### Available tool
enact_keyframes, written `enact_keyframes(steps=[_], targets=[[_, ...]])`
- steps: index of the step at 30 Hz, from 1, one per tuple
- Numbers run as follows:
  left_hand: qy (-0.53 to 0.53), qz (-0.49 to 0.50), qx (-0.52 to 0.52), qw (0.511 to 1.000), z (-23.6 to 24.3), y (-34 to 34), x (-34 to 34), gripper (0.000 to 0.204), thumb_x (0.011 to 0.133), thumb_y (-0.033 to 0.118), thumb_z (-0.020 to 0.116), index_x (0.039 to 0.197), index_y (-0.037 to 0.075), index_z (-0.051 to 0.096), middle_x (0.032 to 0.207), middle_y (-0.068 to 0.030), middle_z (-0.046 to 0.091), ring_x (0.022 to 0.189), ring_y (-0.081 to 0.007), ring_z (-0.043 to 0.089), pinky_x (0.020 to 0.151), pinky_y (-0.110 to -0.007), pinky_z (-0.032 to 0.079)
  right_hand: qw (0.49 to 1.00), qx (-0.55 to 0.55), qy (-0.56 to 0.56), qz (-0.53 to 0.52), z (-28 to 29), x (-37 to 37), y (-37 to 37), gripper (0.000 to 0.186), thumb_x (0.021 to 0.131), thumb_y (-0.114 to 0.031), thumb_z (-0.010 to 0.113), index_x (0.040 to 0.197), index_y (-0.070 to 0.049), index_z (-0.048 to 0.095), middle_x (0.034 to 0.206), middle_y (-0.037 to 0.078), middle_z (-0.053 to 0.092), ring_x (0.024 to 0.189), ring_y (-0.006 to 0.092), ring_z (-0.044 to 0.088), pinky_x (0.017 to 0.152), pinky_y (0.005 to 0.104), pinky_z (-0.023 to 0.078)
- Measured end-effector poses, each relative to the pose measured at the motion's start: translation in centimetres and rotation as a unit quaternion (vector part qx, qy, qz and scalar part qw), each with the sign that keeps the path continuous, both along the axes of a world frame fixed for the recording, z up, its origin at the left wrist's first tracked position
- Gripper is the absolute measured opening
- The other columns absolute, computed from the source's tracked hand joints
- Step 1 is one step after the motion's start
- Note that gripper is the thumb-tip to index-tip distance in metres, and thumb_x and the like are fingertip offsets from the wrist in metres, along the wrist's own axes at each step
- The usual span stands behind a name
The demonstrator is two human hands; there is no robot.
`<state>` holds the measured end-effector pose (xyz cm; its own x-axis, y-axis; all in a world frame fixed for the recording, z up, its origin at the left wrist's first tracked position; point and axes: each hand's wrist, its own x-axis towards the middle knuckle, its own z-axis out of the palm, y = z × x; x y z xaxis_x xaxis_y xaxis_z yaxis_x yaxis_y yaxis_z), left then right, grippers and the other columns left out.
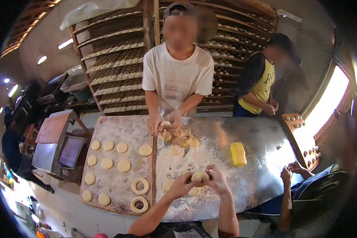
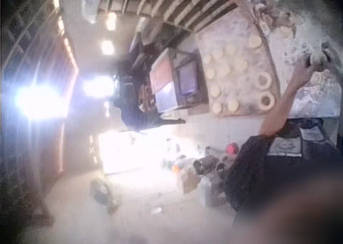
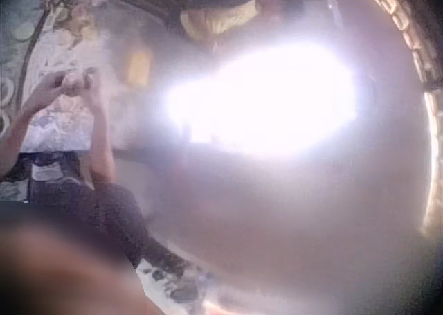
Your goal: The person shapes dough into ring forms by hand, placing each finished piece onto a wooden board. The person works alongside others in a bakery setting, handling dough pieces and arranging them in rows.
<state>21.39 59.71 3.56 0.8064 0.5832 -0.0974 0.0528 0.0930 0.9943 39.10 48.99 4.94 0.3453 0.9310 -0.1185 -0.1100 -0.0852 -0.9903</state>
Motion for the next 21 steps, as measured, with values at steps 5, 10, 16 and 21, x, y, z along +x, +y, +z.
enact_keyframes(steps=[5, 10, 16, 21], targets=[[0.02, 0.054, 0.01, 0.998, 3.8, 0.4, -2.8, 0.03, 0.088, 0.017, 0.074, 0.114, 0.001, 0.069, 0.097, -0.0051, 0.073, 0.087, -0.0117, 0.067, 0.077, -0.028, 0.053, 0.997, 0.036, 0.046, 0.048, 2.3, -2.6, 1.3, 0.034, 0.085, 0.002, 0.07, 0.108, -0.007, 0.048, 0.1, 0.005, 0.055, 0.088, 0.0166, 0.058, 0.075, 0.0306, 0.049], [0.097, 0.134, 0.177, 0.97, 4.5, 0.2, -5.7, 0.035, 0.078, 0.01, 0.078, 0.11, 0.002, 0.067, 0.094, -0.0089, 0.07, 0.085, -0.0229, 0.068, 0.078, -0.035, 0.054, 0.984, -0.024, -0.146, -0.101, 0.1, -7.8, 6.5, 0.037, 0.086, 0.002, 0.068, 0.117, -0.009, 0.051, 0.104, 0.004, 0.058, 0.094, 0.0213, 0.059, 0.08, 0.0342, 0.049], [0.083, 0.362, 0.33, 0.868, 2.4, 0.6, -9.0, 0.048, 0.079, -0.004, 0.061, 0.125, 0.006, 0.053, 0.102, -0.0178, 0.056, 0.103, -0.0386, 0.057, 0.086, -0.046, 0.047, 0.955, 0.1, 0.199, 0.194, -1.6, -11.3, 8.4, 0.056, 0.086, -0.01, 0.07, 0.136, -0.006, 0.044, 0.114, 0.01, 0.061, 0.103, 0.0215, 0.062, 0.089, 0.0358, 0.05], [-0.195, 0.216, -0.116, 0.95, 1.5, 0.3, -13.3, 0.061, 0.081, -0.008, 0.051, 0.139, 0.01, 0.042, 0.117, -0.0128, 0.056, 0.11, -0.026, 0.06, 0.092, -0.036, 0.05, 0.913, 0.03, 0.342, 0.222, -1.5, -13.0, 8.9, 0.056, 0.092, -0.034, 0.066, 0.136, -0.008, 0.042, 0.108, 0.009, 0.062, 0.088, 0.0151, 0.062, 0.086, 0.0308, 0.051]])
